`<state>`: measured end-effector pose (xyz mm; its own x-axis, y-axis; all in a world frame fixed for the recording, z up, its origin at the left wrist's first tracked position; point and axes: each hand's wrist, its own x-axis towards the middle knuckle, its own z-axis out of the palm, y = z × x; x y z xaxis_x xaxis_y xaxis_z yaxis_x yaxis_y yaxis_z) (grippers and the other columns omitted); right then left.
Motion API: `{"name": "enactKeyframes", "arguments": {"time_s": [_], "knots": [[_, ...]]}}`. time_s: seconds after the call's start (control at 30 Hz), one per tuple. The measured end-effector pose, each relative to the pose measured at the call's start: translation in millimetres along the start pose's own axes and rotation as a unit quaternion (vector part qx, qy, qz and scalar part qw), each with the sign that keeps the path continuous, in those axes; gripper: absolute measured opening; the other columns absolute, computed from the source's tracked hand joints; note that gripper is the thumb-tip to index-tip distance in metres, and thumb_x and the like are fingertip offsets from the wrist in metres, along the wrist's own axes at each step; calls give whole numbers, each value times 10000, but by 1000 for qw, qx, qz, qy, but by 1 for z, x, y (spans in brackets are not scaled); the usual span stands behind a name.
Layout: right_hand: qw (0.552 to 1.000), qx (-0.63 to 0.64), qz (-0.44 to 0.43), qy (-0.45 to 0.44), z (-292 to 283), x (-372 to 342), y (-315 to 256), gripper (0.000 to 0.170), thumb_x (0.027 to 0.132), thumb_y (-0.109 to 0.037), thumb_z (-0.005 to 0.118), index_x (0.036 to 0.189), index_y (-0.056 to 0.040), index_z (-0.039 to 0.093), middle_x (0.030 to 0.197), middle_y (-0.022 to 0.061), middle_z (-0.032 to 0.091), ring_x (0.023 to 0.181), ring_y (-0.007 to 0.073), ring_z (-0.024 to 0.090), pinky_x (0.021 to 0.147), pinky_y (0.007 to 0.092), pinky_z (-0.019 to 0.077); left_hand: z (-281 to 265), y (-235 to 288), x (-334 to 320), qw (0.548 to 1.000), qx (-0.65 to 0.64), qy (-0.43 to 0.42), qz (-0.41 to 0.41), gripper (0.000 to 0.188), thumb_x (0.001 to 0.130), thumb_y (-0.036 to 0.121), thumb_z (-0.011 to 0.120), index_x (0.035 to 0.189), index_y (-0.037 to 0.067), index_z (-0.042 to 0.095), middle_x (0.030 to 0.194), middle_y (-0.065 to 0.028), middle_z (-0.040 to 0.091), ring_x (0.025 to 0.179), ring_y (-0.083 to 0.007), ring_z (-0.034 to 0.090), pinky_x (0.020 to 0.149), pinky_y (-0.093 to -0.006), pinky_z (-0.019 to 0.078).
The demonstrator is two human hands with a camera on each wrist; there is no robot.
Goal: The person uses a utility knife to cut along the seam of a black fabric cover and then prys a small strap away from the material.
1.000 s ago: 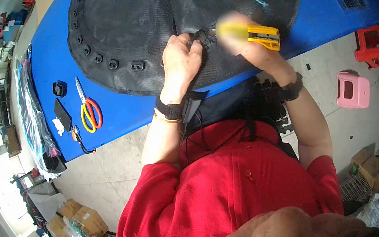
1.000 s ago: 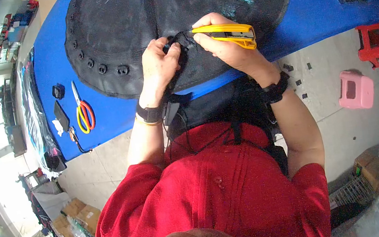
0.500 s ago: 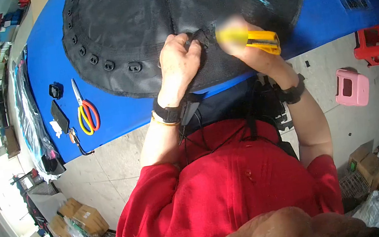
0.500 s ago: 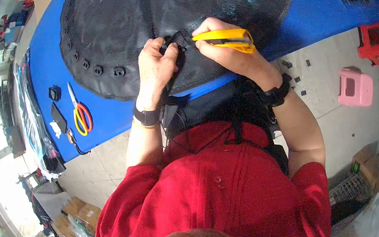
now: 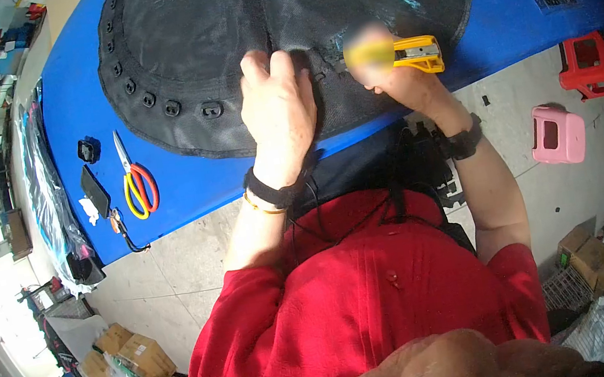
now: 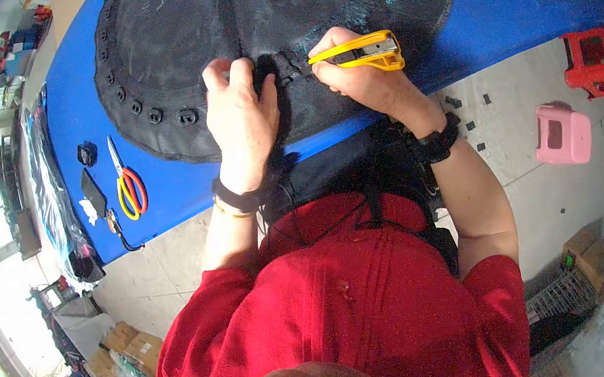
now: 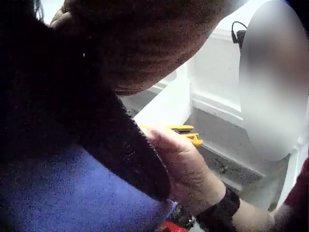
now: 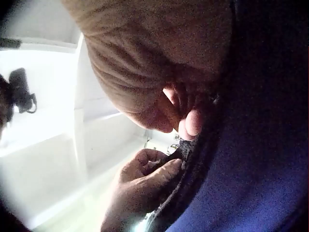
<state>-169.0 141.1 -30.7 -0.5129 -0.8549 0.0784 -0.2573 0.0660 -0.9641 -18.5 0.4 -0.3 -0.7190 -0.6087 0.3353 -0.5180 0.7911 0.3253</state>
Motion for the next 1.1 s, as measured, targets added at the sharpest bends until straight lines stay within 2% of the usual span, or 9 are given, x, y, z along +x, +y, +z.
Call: {"name": "enactKeyframes", "arguments": {"time_s": [0.03,0.07,0.17,0.2,0.33,0.47,0.67,0.8,1.1], "knots": [[1000,-7,-11,-2,0,0,1,92,973,-99,647,1059,-67,636,956,-11,612,710,81,609,647,252,509,-1,-2,-1,999,34,27,32,350,830,195,809,1106,44,655,1330,-222,564,1094,-393,615,911,-473,541],[1000,9,5,-2,0,1,0,97,975,-107,644,1064,-70,633,945,-13,616,707,80,607,643,253,511,-4,-2,-1,998,48,19,29,373,822,173,794,1156,60,671,1389,-220,554,1245,-423,547,1000,-488,504],[998,42,47,-2,0,1,-2,113,979,-130,635,1078,-77,623,906,-16,625,698,76,603,631,252,515,-3,-11,-2,981,121,69,136,407,826,127,755,1222,74,678,1472,-190,527,1340,-441,492,1085,-511,445],[998,43,55,-4,-1,1,-2,121,978,-137,633,1083,-79,619,889,-15,627,698,75,602,628,250,514,-1,-12,-4,981,96,56,156,416,845,60,676,1261,67,672,1503,-157,526,1390,-421,470,1132,-529,406],[995,56,77,-4,0,3,-2,137,973,-155,626,1090,-86,610,830,-10,630,696,72,600,629,246,512,7,-13,-8,977,0,8,212,406,871,12,581,1267,45,667,1459,-130,573,1396,-322,496,1183,-559,346],[995,61,79,-4,-1,2,-3,137,972,-144,623,1093,-81,615,857,-9,630,698,74,603,635,250,516,1,-3,-6,970,71,28,232,370,874,63,610,1236,46,688,1439,-88,594,1383,-313,513,1208,-615,269],[997,52,57,-8,-1,1,-2,141,969,-139,624,1095,-76,622,879,-4,629,698,74,604,635,248,516,4,-3,0,960,-28,6,279,353,841,38,602,1183,18,690,1364,-142,629,1267,-326,585,1119,-488,427],[998,35,52,-12,-3,0,-3,140,975,-145,626,1096,-74,627,884,-1,637,694,74,609,623,244,514,11,-10,-3,969,-21,-37,244,403,807,-11,593,1201,9,676,1272,-155,653,1139,-348,619,1020,-416,499],[999,5,42,-20,-6,0,-3,149,986,-159,620,1108,-74,628,888,5,642,694,75,620,603,237,514,7,-15,-3,973,-29,-60,223,569,811,-48,567,1358,92,638,1121,-139,654,980,-317,627,911,-412,519]]}}
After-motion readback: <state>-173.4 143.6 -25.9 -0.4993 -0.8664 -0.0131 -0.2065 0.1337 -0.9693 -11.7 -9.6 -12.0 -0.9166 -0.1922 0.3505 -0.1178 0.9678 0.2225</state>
